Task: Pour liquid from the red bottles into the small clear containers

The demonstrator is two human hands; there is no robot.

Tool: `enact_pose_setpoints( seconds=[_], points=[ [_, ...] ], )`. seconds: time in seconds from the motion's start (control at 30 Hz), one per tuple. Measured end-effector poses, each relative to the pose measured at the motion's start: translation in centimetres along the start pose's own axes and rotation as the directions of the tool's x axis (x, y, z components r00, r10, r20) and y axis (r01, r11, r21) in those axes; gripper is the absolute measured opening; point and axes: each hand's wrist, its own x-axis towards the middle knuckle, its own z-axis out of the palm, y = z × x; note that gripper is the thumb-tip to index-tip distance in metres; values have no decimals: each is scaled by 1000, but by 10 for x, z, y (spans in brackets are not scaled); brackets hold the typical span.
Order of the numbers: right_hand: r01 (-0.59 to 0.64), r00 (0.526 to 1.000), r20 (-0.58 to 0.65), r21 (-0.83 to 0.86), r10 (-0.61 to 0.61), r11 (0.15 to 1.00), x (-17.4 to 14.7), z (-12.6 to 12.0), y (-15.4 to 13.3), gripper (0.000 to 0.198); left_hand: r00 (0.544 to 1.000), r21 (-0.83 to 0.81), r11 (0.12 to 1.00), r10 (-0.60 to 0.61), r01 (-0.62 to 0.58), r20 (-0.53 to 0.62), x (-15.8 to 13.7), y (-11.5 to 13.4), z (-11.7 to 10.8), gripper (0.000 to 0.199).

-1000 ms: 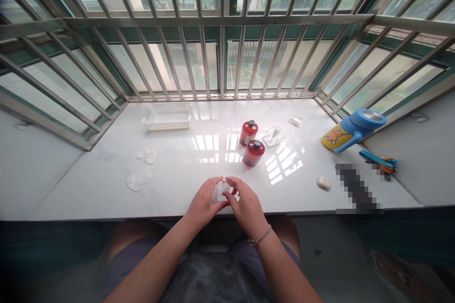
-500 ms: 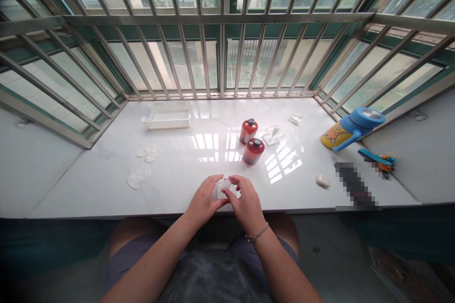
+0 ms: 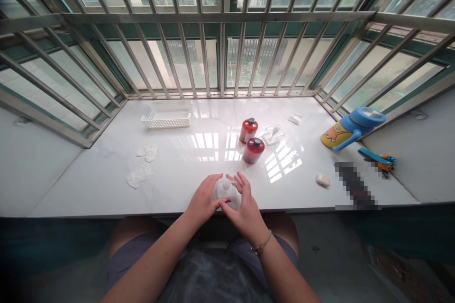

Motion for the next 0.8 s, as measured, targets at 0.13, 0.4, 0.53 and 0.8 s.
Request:
enact_pose_setpoints(
  seconds=[0.13,0.4,0.53,0.8],
  points=[
    [-42,996,-85,-58,37,997,-2,-5,3,75,1000,9,1000,-10,10,6,0,1,-1,72],
    [30,999,-27,-15,-30,999,2,-5,4,72,1000,13,1000,-7,7,-2,0,2,-1,71],
    [-30,991,-134,-128,13,991,0,-4,9,61,1000,19,1000,-11,11,-8,0,2,-2,71],
    [11,1000,-19,-60,-12,998,7,1,4,61,999,13,1000,11,-11,-39,1,2,0,67]
  ],
)
